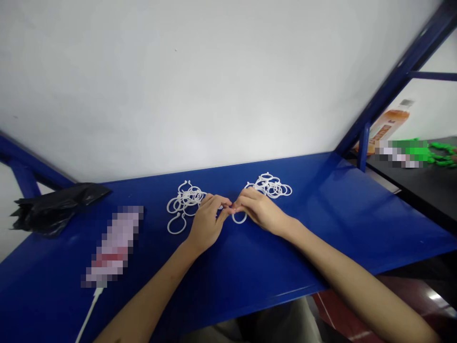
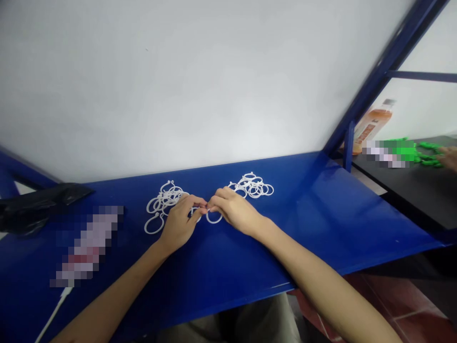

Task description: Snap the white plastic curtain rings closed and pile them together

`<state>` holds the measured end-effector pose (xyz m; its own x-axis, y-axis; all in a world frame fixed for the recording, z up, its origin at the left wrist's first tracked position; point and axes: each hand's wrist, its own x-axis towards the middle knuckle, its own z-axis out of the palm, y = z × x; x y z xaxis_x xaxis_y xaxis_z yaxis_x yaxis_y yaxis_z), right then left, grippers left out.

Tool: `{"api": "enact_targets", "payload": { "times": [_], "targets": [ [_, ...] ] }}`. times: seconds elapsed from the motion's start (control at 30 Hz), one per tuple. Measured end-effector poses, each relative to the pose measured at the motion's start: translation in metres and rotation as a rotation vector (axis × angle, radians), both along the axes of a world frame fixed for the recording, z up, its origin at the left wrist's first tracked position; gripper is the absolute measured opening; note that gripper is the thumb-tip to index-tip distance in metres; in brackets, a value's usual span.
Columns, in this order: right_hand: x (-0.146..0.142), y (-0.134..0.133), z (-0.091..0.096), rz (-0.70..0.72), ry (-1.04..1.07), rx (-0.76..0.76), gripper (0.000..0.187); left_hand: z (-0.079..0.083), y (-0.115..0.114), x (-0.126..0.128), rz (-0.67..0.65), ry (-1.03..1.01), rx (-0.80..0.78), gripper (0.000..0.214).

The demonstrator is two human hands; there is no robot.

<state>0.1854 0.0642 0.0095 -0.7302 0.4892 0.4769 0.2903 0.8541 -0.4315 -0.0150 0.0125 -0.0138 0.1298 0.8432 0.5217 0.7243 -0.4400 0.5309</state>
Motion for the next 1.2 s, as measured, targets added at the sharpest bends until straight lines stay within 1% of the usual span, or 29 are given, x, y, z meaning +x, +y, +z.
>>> {"api": "enact_targets", "payload": {
  "times": [0.07, 0.17, 0.27, 0.37, 0.47, 0.6, 0.7, 0.77, 0.83, 0.9, 1.03, 1.2],
  "targets": [
    [0.016, 0.012, 0.002, -0.076, -0.058, 0.041, 0.025, -0.002, 0.002, -0.003, 0.036, 0.173, -0.019, 0.02],
    [0.048, 0.027, 0.003, -0.213, -0.081, 0.092, 0.029, -0.005, 0.002, -0.008, 0.096, 0.389, -0.059, 0.029],
    [0.076, 0.037, 0.0, -0.265, -0.092, 0.087, 0.027, -0.007, 0.0, -0.01, 0.128, 0.468, -0.103, 0.029],
    [0.087, 0.041, -0.005, -0.31, -0.079, 0.07, 0.021, -0.009, 0.001, -0.008, 0.129, 0.463, -0.127, 0.024],
    [0.088, 0.044, -0.01, -0.323, -0.101, 0.06, 0.015, -0.011, 0.003, -0.005, 0.128, 0.45, -0.129, 0.019],
    [0.086, 0.045, -0.016, -0.353, -0.133, 0.065, 0.013, -0.009, 0.003, 0.0, 0.117, 0.431, -0.145, 0.019],
    [0.086, 0.044, -0.019, -0.387, -0.133, 0.081, 0.013, -0.004, -0.001, -0.001, 0.114, 0.437, -0.16, 0.028],
    [0.086, 0.043, -0.021, -0.395, -0.128, 0.092, 0.013, 0.001, -0.005, -0.005, 0.117, 0.469, -0.173, 0.039],
    [0.086, 0.043, -0.022, -0.398, -0.124, 0.099, 0.013, 0.004, -0.007, -0.01, 0.126, 0.511, -0.191, 0.045],
    [0.085, 0.043, -0.022, -0.407, -0.118, 0.101, 0.013, 0.005, -0.009, -0.013, 0.124, 0.54, -0.207, 0.042],
    [0.083, 0.041, -0.019, -0.428, -0.095, 0.124, 0.012, 0.002, -0.007, -0.009, 0.098, 0.526, -0.209, 0.023],
    [0.071, 0.027, -0.009, -0.473, -0.005, 0.222, 0.017, -0.003, -0.008, 0.003, 0.042, 0.443, -0.131, 0.017]
  ]
}}
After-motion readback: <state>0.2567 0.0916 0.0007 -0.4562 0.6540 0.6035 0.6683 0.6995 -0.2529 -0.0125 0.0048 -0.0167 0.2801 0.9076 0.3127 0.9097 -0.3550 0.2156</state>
